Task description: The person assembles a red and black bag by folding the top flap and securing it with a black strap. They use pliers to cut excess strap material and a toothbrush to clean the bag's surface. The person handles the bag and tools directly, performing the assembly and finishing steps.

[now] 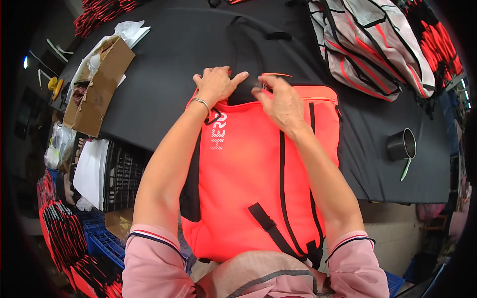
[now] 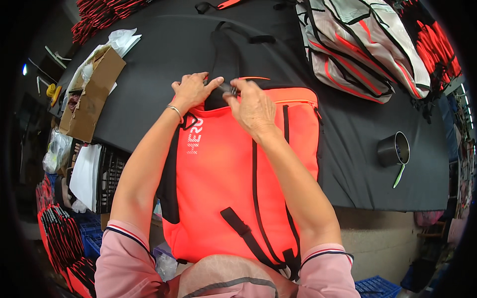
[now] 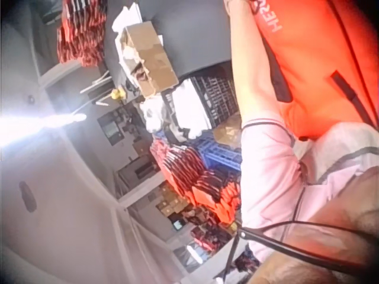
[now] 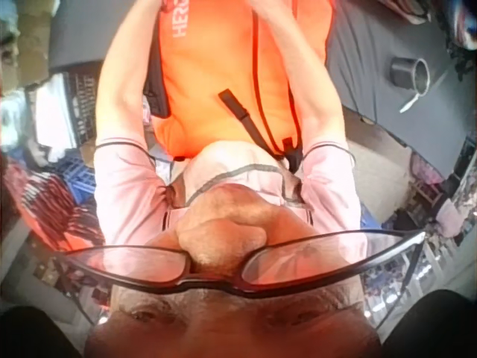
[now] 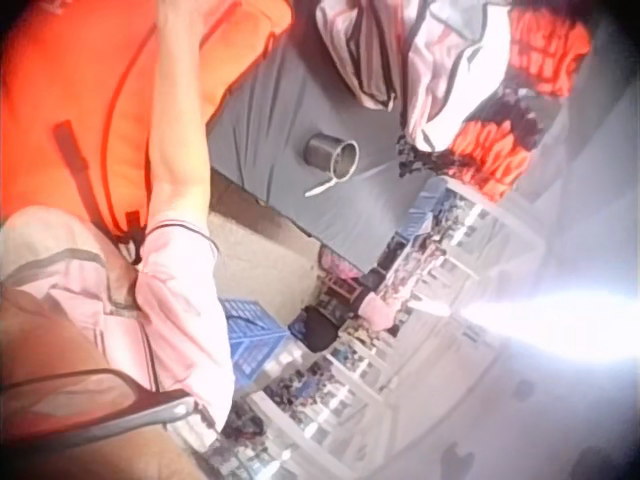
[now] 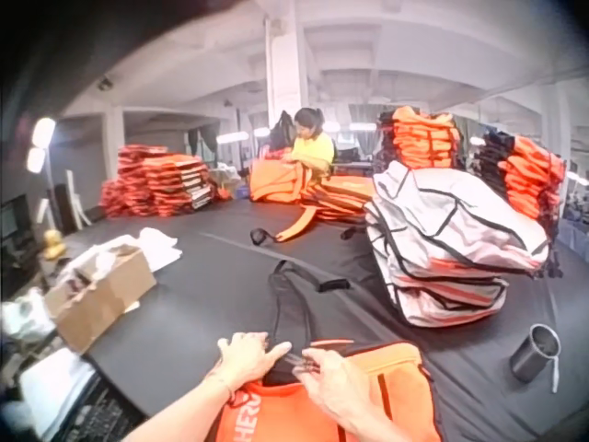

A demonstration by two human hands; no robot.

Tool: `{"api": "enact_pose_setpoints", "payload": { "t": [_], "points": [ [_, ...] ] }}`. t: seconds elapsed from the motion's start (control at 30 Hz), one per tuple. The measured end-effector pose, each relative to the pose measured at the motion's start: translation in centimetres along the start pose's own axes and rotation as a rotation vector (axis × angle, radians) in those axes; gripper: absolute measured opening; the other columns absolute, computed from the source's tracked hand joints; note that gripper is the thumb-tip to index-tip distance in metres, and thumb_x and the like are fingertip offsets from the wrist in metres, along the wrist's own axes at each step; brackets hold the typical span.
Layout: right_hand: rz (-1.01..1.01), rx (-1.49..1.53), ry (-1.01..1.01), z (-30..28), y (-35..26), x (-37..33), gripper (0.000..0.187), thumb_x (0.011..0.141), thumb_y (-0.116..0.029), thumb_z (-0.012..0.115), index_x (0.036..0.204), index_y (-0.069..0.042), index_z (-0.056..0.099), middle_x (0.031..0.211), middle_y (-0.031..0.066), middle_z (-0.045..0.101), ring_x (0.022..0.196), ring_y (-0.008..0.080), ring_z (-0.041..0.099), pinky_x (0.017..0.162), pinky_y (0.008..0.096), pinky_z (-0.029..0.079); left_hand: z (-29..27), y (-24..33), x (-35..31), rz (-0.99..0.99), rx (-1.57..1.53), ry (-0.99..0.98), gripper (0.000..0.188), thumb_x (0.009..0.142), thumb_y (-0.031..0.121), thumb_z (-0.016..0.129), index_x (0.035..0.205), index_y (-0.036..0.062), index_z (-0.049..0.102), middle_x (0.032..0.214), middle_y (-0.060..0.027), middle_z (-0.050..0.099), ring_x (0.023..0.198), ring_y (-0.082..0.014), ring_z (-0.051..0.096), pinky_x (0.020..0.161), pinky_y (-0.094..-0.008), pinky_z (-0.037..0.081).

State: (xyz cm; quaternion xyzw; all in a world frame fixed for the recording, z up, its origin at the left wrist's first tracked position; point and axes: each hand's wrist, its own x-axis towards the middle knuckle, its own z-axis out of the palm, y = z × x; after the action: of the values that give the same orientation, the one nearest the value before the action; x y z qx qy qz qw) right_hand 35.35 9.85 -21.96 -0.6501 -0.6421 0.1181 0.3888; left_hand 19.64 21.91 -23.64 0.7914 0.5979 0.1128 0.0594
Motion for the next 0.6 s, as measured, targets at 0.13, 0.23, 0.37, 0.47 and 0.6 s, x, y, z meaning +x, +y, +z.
{"api": "enact_pose_setpoints", "payload": {
  "t": [0.13, 0.23, 0.37, 0.47, 0.6],
  "points": [
    [-0.096, -0.138, -0.387, 0.5, 2.4, -1.9, 0.020, 0.086, -0.008, 0.062, 0.103, -0.005, 0.072, 0.094, 0.0145, 0.072, 0.087, 0.0339, 0.069, 0.072, 0.0452, 0.053, 1.6, -0.5, 0.2, -0.031, -0.086, -0.084, 0.075, 0.089, 0.069, 0.052, 0.128, 0.0069, 0.066, 0.116, -0.0123, 0.071, 0.115, -0.0289, 0.063, 0.101, -0.0512, 0.035],
    [-0.223, -0.109, -0.414, 0.9, 3.7, -3.5, 0.022, 0.084, -0.003, 0.061, 0.103, -0.005, 0.071, 0.099, 0.0117, 0.071, 0.087, 0.0326, 0.068, 0.069, 0.0452, 0.053, 2.0, -0.8, 0.3, -0.045, -0.199, -0.053, 0.072, 0.088, 0.067, 0.057, 0.126, 0.0068, 0.067, 0.115, -0.0129, 0.072, 0.115, -0.0291, 0.063, 0.100, -0.0495, 0.036],
    [-0.274, -0.160, -0.511, 0.2, 2.6, -4.1, 0.019, 0.083, -0.005, 0.064, 0.101, -0.005, 0.070, 0.092, 0.0091, 0.067, 0.082, 0.0311, 0.067, 0.063, 0.0438, 0.051, 3.8, -2.1, 0.5, -0.032, -0.326, 0.052, 0.066, 0.084, 0.062, 0.066, 0.118, 0.0054, 0.072, 0.128, -0.0116, 0.067, 0.117, -0.0271, 0.064, 0.106, -0.0438, 0.036],
    [-0.291, -0.149, -0.530, 0.1, 2.9, -4.6, 0.019, 0.082, -0.005, 0.066, 0.101, -0.005, 0.069, 0.087, 0.0082, 0.064, 0.078, 0.0303, 0.066, 0.060, 0.0430, 0.050, 3.9, -1.9, 0.8, -0.045, -0.384, 0.034, 0.062, 0.083, 0.059, 0.070, 0.114, 0.0055, 0.074, 0.131, -0.0109, 0.066, 0.118, -0.0261, 0.063, 0.108, -0.0384, 0.036],
    [-0.288, -0.154, -0.541, -0.3, 2.8, -4.7, 0.018, 0.081, -0.005, 0.067, 0.099, -0.005, 0.068, 0.086, 0.0080, 0.064, 0.076, 0.0303, 0.066, 0.059, 0.0432, 0.049, 3.7, -1.6, 0.6, -0.071, -0.456, 0.015, 0.057, 0.085, 0.056, 0.069, 0.110, 0.0054, 0.075, 0.125, -0.0108, 0.068, 0.114, -0.0249, 0.063, 0.107, -0.0401, 0.034]
  ]
}}
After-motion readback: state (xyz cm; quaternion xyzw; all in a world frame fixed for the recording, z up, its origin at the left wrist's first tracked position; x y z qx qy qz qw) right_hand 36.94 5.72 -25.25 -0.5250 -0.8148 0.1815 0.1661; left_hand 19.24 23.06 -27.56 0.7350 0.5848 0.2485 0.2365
